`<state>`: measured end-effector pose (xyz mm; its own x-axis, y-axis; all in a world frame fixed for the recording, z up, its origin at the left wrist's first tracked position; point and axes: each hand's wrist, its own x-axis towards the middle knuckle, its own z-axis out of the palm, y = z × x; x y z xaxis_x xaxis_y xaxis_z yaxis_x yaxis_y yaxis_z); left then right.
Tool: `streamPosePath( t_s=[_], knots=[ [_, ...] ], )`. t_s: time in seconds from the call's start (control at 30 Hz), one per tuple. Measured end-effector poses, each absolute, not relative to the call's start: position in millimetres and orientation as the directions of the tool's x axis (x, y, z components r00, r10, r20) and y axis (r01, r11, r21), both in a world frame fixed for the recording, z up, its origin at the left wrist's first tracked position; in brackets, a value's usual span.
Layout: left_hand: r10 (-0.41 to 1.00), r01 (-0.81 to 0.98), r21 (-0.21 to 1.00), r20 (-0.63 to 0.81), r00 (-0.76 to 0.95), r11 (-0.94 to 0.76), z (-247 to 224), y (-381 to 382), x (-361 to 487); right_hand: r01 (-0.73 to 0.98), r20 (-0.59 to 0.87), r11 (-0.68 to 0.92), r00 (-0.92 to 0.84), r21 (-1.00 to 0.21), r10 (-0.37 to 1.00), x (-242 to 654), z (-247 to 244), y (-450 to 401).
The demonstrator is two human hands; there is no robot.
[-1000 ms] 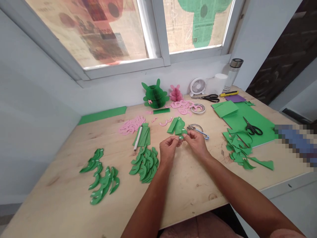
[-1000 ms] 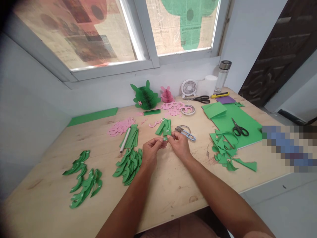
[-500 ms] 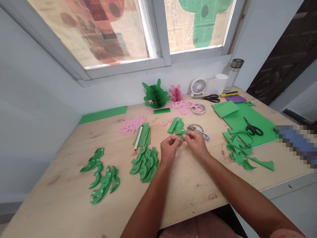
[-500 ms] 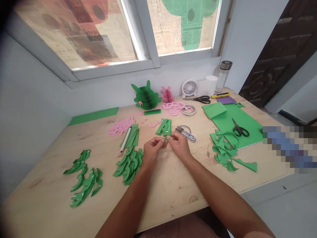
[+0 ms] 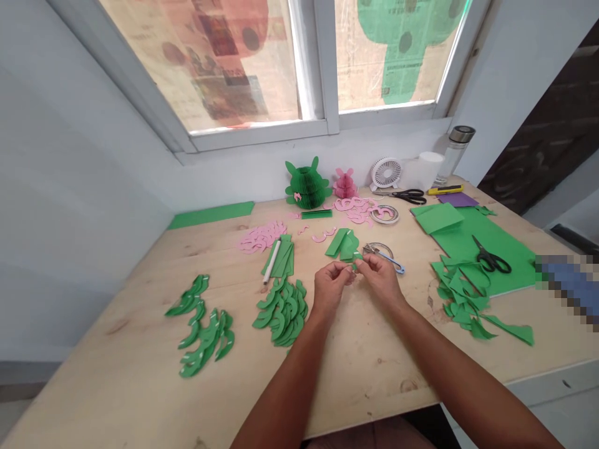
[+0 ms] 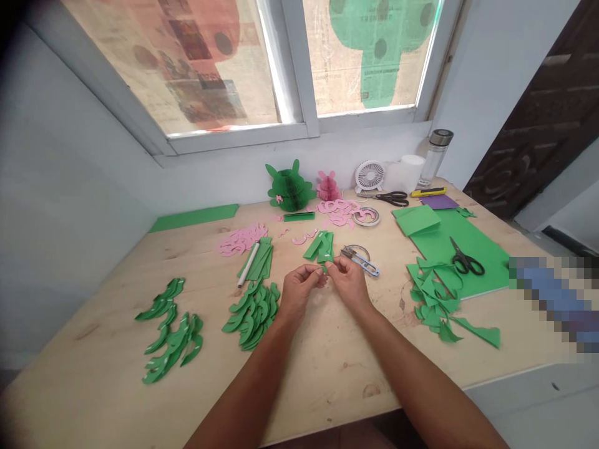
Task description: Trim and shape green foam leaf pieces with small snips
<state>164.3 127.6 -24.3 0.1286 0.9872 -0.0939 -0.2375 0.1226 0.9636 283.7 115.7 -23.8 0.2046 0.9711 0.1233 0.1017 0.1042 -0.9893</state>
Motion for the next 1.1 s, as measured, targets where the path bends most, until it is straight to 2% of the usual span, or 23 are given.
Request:
streamPosePath(
  t_s=[0.3, 0.57, 0.8, 0.93, 1.1],
  knots=[
    [0.974, -0.301, 0.936, -0.13, 0.187, 0.183, -20.3, 124.2, 169.1, 0.032, 0.028, 0.02, 0.258, -0.999, 0.966, 287.4, -17.7, 115.6],
    [0.972, -0.353, 0.908, -0.181, 0.152, 0.225, -7.4, 124.2, 162.8, 0.137, 0.101, 0.059, 0.324, -0.989, 0.941, 287.4, -12.7, 111.5],
    [0.976, -0.293, 0.935, -0.164, 0.14, 0.199, 25.9, 117.5, 134.3, 0.209, 0.118, 0.047, 0.343, -0.977, 0.932, 290.0, -20.8, 114.7],
    [0.982, -0.211, 0.96, -0.167, 0.086, 0.182, 37.1, 93.5, 82.0, 0.29, 0.136, 0.045, 0.3, -0.956, 0.944, 285.6, -23.1, 113.7],
    [0.966, -0.04, 0.979, -0.203, -0.157, 0.2, 32.5, 55.3, -2.9, 0.365, 0.158, 0.06, 0.245, -0.929, 0.957, 282.4, -24.4, 112.7]
  ],
)
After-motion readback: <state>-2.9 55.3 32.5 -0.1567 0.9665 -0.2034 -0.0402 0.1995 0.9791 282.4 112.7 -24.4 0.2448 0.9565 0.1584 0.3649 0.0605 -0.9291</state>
